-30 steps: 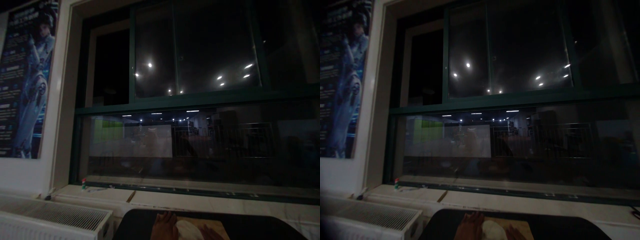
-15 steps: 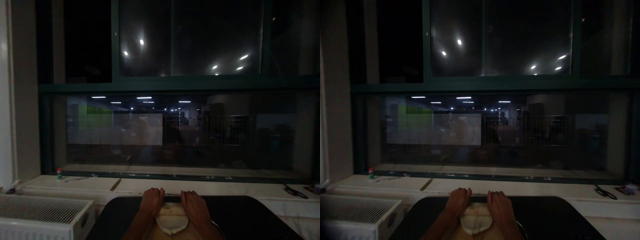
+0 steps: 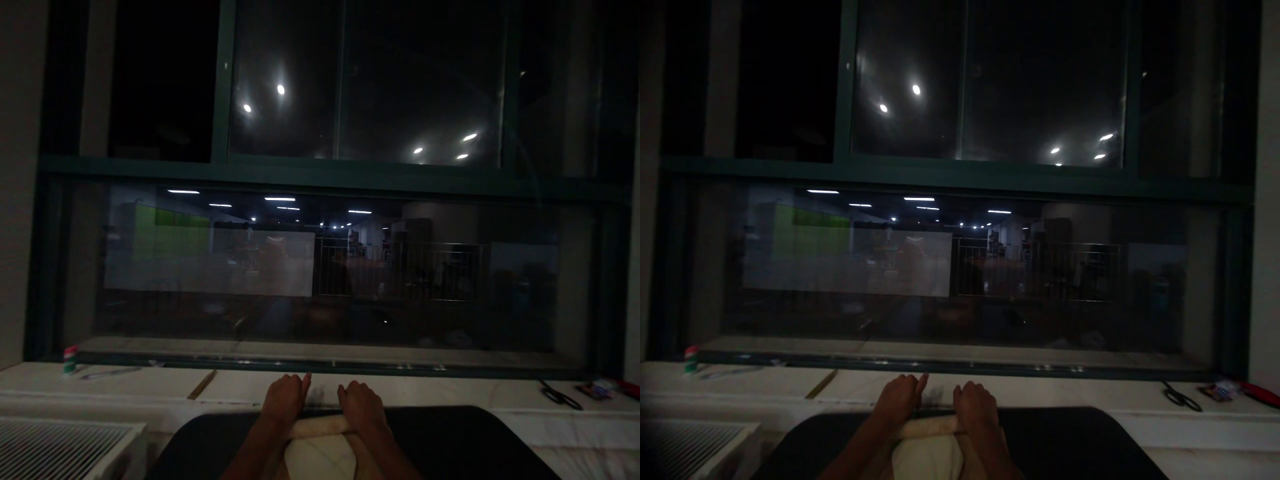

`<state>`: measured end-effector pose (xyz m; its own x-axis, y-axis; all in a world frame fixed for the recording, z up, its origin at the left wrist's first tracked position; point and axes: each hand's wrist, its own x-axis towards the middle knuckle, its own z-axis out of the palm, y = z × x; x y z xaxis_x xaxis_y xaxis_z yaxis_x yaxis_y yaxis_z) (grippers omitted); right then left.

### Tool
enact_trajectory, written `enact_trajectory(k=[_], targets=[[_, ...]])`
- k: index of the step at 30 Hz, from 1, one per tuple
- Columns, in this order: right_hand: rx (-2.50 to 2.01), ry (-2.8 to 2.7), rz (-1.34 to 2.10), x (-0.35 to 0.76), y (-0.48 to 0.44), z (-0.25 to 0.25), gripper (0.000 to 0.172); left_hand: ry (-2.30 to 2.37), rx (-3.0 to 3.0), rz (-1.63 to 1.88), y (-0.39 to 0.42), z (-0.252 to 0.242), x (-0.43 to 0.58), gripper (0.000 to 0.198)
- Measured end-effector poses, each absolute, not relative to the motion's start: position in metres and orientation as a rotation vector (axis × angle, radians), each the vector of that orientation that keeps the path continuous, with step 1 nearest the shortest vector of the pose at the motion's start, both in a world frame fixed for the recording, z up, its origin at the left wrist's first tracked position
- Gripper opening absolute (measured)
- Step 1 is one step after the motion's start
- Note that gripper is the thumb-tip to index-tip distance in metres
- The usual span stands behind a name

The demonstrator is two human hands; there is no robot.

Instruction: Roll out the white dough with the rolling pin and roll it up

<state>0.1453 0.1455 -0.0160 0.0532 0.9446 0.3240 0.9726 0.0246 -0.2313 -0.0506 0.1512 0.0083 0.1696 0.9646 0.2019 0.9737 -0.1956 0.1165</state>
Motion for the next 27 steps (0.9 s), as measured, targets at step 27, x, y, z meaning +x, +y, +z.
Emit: enact_trajectory(k=[27], targets=[[-1.688, -2.038, -0.043, 0.144, -0.033, -0.049, 0.036, -1.769, -2.563, -0.729, 0.017, -0.039, -0.075, 0.06]])
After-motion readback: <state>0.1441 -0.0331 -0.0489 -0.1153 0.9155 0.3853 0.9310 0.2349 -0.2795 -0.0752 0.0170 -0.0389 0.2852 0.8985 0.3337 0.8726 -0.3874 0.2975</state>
